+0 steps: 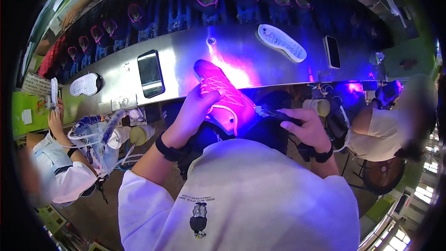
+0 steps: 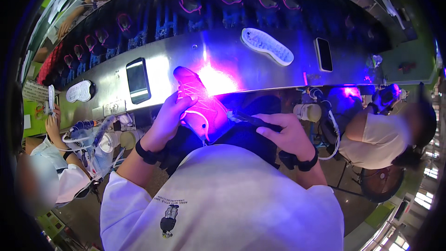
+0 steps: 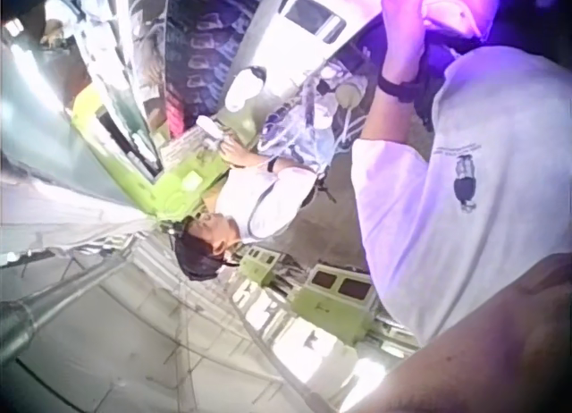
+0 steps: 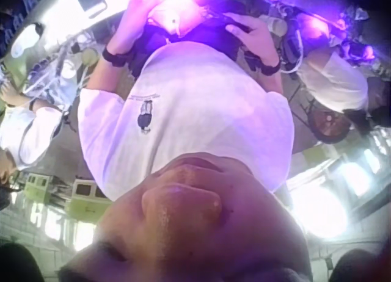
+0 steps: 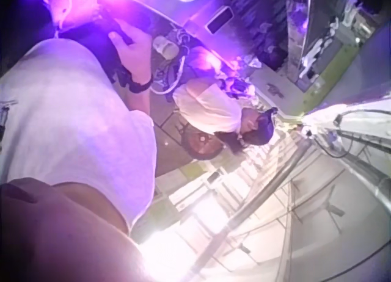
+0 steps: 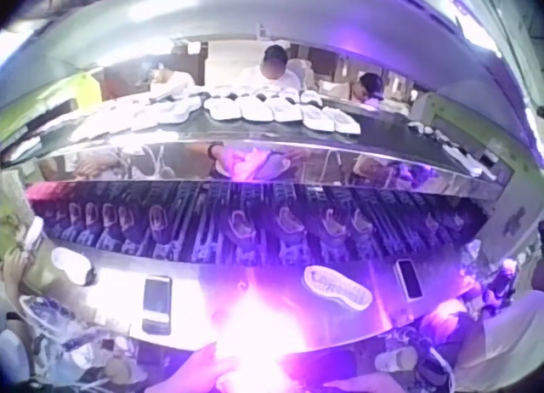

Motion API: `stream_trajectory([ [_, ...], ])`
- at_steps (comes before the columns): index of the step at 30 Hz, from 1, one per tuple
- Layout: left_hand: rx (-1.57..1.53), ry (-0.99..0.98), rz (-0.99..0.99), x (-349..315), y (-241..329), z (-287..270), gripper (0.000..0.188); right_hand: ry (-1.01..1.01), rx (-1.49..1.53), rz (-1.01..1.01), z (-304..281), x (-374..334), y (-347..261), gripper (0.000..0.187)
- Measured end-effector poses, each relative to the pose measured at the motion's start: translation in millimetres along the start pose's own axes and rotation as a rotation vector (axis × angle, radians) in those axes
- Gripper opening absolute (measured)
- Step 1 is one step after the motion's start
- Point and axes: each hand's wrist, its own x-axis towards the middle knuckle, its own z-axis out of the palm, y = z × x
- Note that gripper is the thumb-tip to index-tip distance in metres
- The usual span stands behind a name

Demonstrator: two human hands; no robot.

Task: Manually applying glue or treatment to shoe uppers on a production line conveyor.

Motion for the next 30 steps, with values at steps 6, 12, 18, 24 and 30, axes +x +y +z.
stream_trajectory([
  [6,-0.383,-0.188,-0.328,-6,21,7,0.046,0.06,-0.187,-0.136,-16,13,-20,0.036],
  [12,-0.587,-0.228,-0.351,-1,33,24,0.047,0.101,-0.358,-0.259,-42,36,-44,0.036],
  [18,-1.142,-0.488,-0.694,13,16,20,0.067,0.151,-0.328,-0.348,-51,52,-30,0.041],
  [24,-1.488,-0.694,-0.881,12,-1,30,0.072,0.146,-0.238,-0.347,-41,63,-8,0.041],
  [30,-1.484,-0.728,-0.871,5,-18,28,0.071,0.245,-0.268,-0.48,-10,59,10,0.04],
])
